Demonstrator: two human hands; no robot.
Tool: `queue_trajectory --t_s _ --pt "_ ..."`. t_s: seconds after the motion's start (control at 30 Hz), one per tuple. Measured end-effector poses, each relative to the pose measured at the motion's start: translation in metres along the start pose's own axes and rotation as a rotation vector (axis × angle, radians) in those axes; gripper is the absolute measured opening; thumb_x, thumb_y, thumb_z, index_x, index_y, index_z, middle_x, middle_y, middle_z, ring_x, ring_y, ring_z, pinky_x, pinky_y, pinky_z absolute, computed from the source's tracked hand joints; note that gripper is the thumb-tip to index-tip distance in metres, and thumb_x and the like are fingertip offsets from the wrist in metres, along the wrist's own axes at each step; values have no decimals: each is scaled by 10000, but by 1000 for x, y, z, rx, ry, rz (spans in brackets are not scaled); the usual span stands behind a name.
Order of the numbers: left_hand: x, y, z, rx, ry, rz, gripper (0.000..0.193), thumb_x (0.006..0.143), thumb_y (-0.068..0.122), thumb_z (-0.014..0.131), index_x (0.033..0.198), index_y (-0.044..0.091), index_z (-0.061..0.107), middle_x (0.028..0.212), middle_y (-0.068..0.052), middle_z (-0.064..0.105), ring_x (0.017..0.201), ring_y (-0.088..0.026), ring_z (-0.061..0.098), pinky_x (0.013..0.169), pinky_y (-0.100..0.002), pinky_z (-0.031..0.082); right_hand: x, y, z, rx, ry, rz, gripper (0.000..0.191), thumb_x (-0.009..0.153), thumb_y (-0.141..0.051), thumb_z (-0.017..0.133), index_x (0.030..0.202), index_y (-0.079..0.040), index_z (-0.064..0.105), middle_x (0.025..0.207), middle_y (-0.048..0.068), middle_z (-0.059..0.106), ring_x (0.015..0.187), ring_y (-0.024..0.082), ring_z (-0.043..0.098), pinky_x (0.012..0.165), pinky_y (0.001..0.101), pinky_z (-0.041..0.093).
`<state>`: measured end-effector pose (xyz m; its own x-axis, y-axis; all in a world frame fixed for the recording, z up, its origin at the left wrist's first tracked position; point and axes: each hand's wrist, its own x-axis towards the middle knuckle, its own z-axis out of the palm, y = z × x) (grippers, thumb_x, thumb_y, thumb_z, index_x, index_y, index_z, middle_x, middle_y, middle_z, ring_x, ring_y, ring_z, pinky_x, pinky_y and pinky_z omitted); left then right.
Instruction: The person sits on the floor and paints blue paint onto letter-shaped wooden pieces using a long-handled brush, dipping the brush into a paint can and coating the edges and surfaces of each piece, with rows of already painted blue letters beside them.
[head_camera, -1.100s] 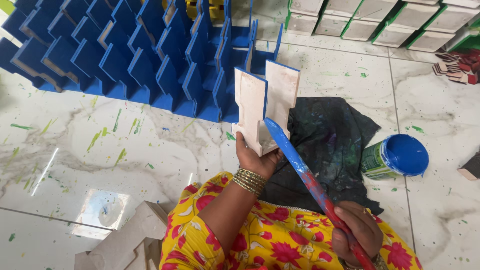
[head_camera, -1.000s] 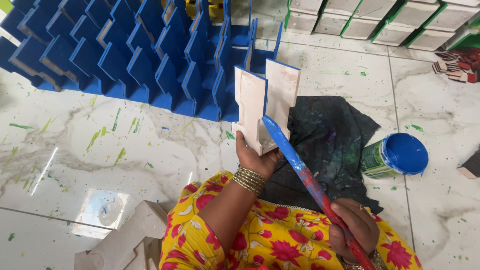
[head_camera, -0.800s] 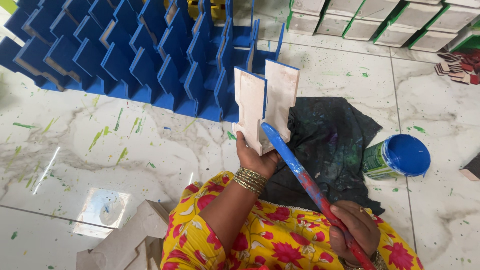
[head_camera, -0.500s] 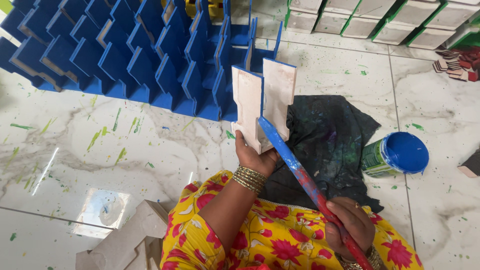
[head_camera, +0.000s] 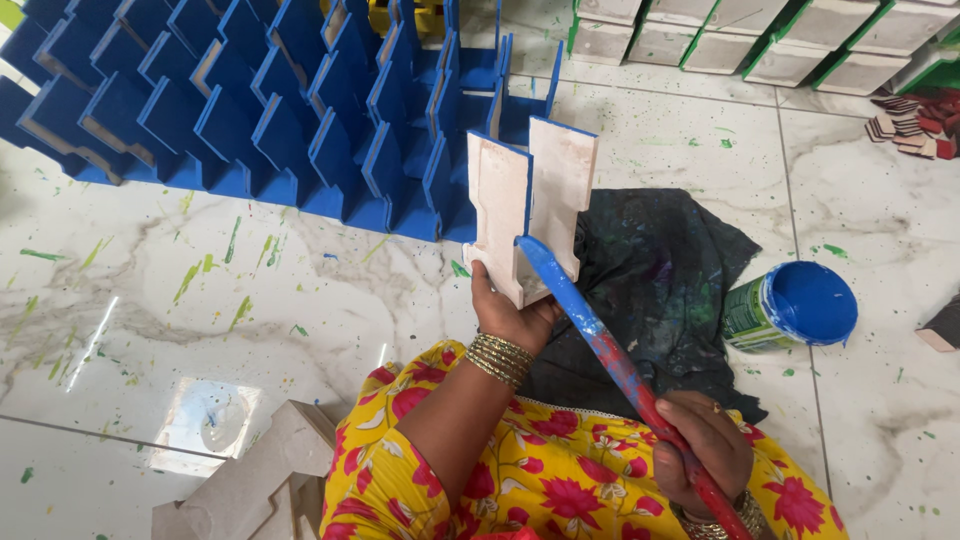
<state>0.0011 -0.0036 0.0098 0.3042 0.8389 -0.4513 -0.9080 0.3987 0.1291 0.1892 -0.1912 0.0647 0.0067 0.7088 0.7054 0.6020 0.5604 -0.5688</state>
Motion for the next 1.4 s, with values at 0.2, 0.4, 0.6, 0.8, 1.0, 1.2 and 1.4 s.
queue_trajectory --t_s 0.2,0.4,0.6,0.8,1.0,1.2,1.4 --pt "2 0 -3 -6 -57 9 899 939 800 273 1520 138 449 1415 -182 570 1211 -379 570 933 -545 495 0 0 -8 -6 -1 -21 364 954 -265 643 1135 50 634 941 203 688 848 317 725 765 368 589" --pt "2 -1 -2 2 -19 19 873 923 775 291 1523 161 447 1437 -156 574 1246 -392 573 962 -576 508 0 1 -2 11 -11 -45 363 938 -260 646 1128 50 644 939 211 690 842 321 724 771 378 589" --pt "2 -2 -3 -4 -51 6 908 937 807 294 1535 141 442 1433 -185 565 1231 -377 565 933 -543 500 -1 3 -7 -15 -16 -33 364 937 -258 635 1136 46 639 947 208 689 861 323 727 774 376 589" --pt "-1 -1 4 -2 24 21 824 912 749 275 1493 191 451 1416 -134 586 1217 -373 599 950 -564 517 -2 2 -2 15 18 -47 345 938 -247 645 1131 39 647 926 195 691 827 309 730 758 373 596" --pt "1 -1 -1 10 -66 11 887 939 793 272 1512 140 452 1407 -183 572 1190 -379 575 905 -545 492 -1 3 -1 3 41 -81 349 955 -241 633 1145 52 632 944 215 681 854 332 725 768 380 589" --pt "3 -2 -2 2 -11 18 855 921 764 284 1509 166 449 1432 -153 571 1238 -397 569 965 -590 487 -2 2 -3 28 13 -58 355 949 -251 638 1141 46 641 931 202 688 834 319 730 760 374 596" --pt "1 -3 0 -10 -22 -5 887 929 781 280 1513 134 444 1452 -183 546 1236 -406 566 956 -589 488 -2 1 0 33 23 -50 362 951 -249 638 1150 52 635 939 206 686 846 319 723 773 376 587"
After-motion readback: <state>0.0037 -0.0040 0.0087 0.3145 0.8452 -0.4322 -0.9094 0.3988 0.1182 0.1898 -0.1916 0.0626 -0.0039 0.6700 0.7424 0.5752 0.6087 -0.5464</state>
